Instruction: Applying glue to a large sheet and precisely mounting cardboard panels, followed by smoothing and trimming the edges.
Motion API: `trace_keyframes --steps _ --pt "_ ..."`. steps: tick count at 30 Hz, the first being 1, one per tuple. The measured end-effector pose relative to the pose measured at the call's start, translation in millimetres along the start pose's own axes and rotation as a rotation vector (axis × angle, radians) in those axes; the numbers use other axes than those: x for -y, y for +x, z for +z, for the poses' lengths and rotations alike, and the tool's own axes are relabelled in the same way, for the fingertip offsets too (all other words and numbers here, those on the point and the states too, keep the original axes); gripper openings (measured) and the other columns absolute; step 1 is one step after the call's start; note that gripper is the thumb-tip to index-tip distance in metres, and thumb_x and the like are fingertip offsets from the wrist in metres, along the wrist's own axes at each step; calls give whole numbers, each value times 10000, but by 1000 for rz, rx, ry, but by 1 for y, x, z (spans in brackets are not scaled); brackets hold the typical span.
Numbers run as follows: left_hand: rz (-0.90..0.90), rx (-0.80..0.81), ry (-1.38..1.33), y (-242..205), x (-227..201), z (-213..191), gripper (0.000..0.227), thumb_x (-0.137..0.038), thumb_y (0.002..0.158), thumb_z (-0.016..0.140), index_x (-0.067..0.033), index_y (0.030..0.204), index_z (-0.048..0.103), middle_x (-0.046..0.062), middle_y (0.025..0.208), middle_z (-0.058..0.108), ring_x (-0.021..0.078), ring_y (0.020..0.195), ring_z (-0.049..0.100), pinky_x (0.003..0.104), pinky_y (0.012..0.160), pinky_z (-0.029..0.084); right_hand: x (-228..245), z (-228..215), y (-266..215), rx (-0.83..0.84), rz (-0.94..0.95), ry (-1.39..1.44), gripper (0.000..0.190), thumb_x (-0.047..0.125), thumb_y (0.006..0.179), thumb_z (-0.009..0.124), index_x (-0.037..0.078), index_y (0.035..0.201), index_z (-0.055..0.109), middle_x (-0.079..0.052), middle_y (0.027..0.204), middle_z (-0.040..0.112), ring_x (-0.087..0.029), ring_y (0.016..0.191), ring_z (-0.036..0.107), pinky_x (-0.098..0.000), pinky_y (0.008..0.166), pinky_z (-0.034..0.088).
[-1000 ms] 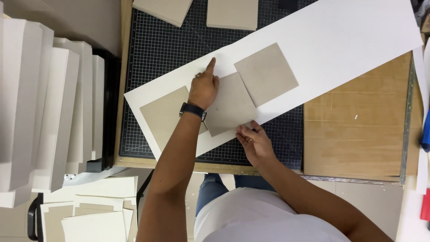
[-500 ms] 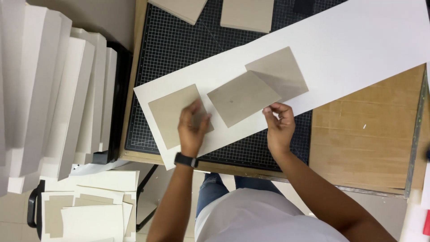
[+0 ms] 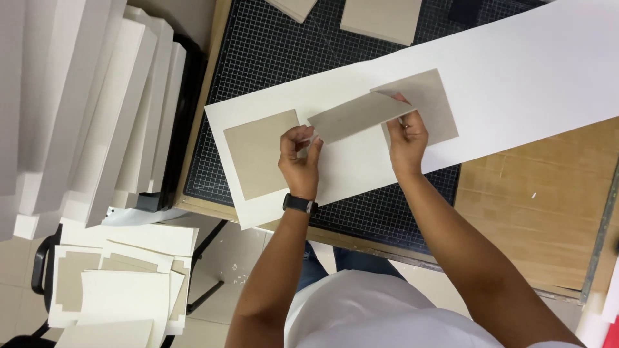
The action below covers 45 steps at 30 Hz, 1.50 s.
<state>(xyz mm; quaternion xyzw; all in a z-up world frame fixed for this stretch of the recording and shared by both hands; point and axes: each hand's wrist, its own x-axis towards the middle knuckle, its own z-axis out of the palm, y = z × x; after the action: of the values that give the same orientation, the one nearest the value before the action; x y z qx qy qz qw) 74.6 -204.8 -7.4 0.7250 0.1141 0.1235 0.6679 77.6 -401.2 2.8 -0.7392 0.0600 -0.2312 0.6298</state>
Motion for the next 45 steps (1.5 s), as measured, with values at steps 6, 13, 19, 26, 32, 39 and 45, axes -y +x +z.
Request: trace_keyframes --steps 6,13,19,26,32,39,45 --pt "109 -107 13 7 -15 7 87 -144 917 810 -150 978 748 -15 1006 784 121 968 731 313 911 587 -2 9 11 -70 -53 -78 303 -30 1056 613 80 1337 636 -54 1271 704 -119 1228 604 -326 1049 515" --pt "156 -122 -10 10 -55 -7 84 -193 931 806 -145 979 757 -21 951 771 126 904 737 307 854 610 26 -6 22 -147 -85 -208 257 11 1034 718 131 1256 672 6 994 698 -86 934 642 -260 815 543" --pt "-90 90 69 -2 -40 -30 174 -32 941 736 -83 1103 772 56 959 759 138 878 685 326 807 601 38 -24 13 31 64 -408 189 -13 968 779 93 1123 760 -46 930 744 -123 859 673 -247 691 561" --pt "-267 197 225 3 0 -32 264 -1 921 693 -86 1161 764 99 1000 774 193 897 713 355 802 617 2 -27 8 228 313 -545 274 27 887 785 132 1141 783 -54 975 756 -149 875 698 -283 700 587" --pt "-186 224 388 9 23 -28 381 19 929 647 -47 1300 705 174 1082 738 274 986 734 373 835 642 11 -13 13 279 341 -547 260 -8 907 745 18 1165 759 -167 1014 754 -247 932 710 -348 754 597" --pt "-91 311 652 22 24 -18 435 8 921 631 -37 1352 669 168 1085 670 302 978 744 371 834 657 4 -13 17 297 332 -552 249 4 912 757 23 1161 763 -164 1022 752 -265 977 706 -370 794 586" --pt "-79 341 748 29 28 -13 456 -26 895 646 -61 1349 673 164 1080 647 316 942 758 382 787 670 -4 -16 20 300 338 -535 256 7 916 741 42 1169 765 -142 1025 751 -240 974 699 -362 801 583"
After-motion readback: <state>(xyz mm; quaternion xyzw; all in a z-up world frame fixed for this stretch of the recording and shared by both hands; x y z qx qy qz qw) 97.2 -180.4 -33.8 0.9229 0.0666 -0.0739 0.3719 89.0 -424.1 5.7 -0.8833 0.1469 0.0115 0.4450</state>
